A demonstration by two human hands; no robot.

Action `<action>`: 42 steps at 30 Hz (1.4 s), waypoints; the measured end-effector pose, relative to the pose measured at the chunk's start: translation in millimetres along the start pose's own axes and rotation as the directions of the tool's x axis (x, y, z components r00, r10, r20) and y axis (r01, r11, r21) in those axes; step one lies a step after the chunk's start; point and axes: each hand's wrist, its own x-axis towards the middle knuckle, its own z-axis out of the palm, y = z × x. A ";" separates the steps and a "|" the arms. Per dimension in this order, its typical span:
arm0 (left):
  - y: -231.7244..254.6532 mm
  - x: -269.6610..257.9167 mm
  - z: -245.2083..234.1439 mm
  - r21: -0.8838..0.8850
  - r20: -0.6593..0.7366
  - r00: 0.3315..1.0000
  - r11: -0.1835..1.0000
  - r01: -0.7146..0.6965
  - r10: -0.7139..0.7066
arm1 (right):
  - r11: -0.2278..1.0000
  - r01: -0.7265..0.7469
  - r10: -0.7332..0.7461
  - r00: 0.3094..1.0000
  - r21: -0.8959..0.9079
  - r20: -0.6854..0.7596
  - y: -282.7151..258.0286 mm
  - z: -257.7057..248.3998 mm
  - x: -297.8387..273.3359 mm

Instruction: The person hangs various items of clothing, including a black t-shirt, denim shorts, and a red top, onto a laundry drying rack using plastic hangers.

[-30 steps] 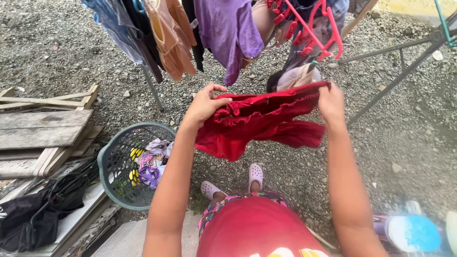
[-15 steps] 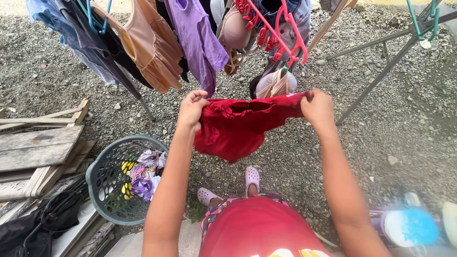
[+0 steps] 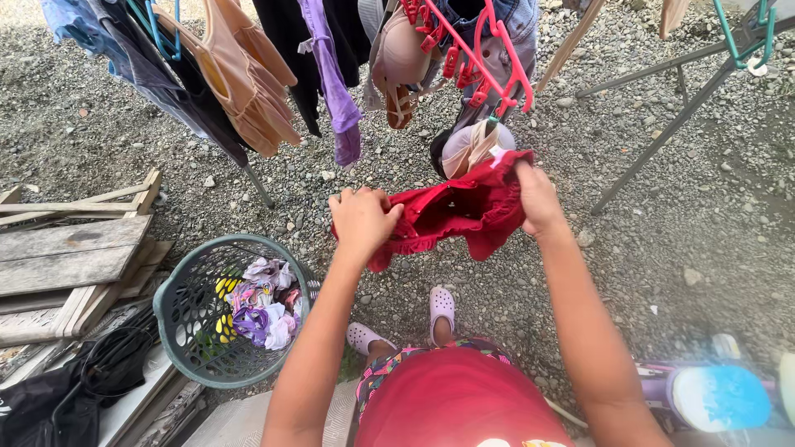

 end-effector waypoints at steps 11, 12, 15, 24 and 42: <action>57.8 21.0 122.2 -0.492 0.045 0.905 0.798 -0.348 0.422 | 0.685 0.100 -0.121 0.992 -0.722 0.022 -73.6 3.4 -51.4; 62.5 18.6 124.8 -0.507 0.020 0.926 0.802 -0.316 0.377 | 0.587 0.055 -0.215 0.973 -0.807 -0.090 -80.8 -3.2 -56.7; 82.0 6.9 126.6 -0.516 -0.070 0.960 0.814 -0.267 0.271 | 0.271 0.128 -0.677 0.729 -0.954 -0.094 -72.9 -19.3 -67.0; 108.9 -13.2 106.6 -0.289 -0.132 0.963 0.920 -0.264 0.235 | 0.753 -0.461 0.357 0.886 -0.470 -0.296 133.3 -72.4 -55.4; 26.4 -0.9 61.6 -0.770 -0.347 0.930 0.528 -0.358 0.123 | 0.919 -0.227 0.114 0.936 0.321 0.333 79.0 48.6 -28.1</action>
